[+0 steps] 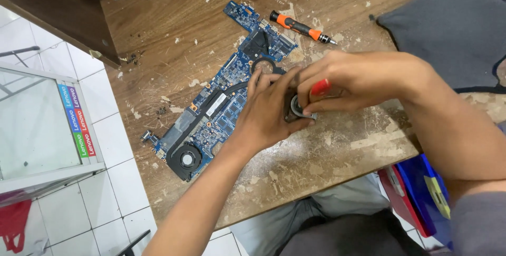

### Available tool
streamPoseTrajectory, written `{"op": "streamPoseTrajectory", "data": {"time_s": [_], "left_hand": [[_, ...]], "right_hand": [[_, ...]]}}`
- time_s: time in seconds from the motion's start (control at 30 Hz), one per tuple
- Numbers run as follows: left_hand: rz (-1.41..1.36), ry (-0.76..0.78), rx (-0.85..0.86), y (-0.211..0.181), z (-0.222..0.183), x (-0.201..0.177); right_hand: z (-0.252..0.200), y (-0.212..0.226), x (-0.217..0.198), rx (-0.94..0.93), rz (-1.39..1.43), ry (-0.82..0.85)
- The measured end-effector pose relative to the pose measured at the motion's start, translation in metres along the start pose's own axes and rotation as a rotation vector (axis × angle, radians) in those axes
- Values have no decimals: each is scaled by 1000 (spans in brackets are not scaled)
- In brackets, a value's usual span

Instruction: Cleaning a laptop cooling fan by brushing away dust with a small brush.

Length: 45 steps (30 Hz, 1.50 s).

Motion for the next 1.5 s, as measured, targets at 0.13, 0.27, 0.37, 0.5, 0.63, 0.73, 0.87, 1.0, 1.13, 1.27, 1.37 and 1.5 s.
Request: {"op": "streamPoseTrajectory", "data": {"time_s": [0.13, 0.27, 0.37, 0.5, 0.63, 0.73, 0.87, 1.0, 1.13, 1.27, 1.37, 1.5], "left_hand": [[-17, 13, -12, -7, 2, -7], [8, 18, -14, 2, 1, 3], [0, 16, -4, -1, 1, -3], [-54, 6, 24, -6, 1, -9], [-73, -17, 23, -8, 1, -11], [-23, -4, 35, -7, 2, -9], [-6, -10, 25, -4, 0, -4], [-39, -7, 26, -7, 1, -9], [-43, 15, -4, -7, 1, -8], [13, -5, 10, 0, -1, 0], [-14, -8, 30, -2, -2, -3], [-31, -4, 9, -6, -1, -6]], "right_hand": [[4, -4, 6, -54, -11, -95], [-2, -4, 1, 4, -55, -107], [-1, -3, 1, -2, -55, -76], [3, -3, 5, -49, -17, -96], [2, -3, 6, -63, 11, -130], [-4, -5, -1, 41, -56, -96], [-6, -5, -1, 177, -31, 9], [2, -3, 6, 1, 34, 13], [4, -2, 7, -62, -8, -83], [-6, -5, -2, 8, -67, -58], [-3, -1, -1, 76, 9, 69], [5, 1, 8, -43, 25, -27]]}}
Point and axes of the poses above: each hand's wrist, its own z-axis towards the middle knuckle, its own x-axis out of the palm, y = z × x, the point moved 1 cm from there along z, towards the middle knuckle, and after that the axes turned 2 degrees about z, right-handed, at the moved point
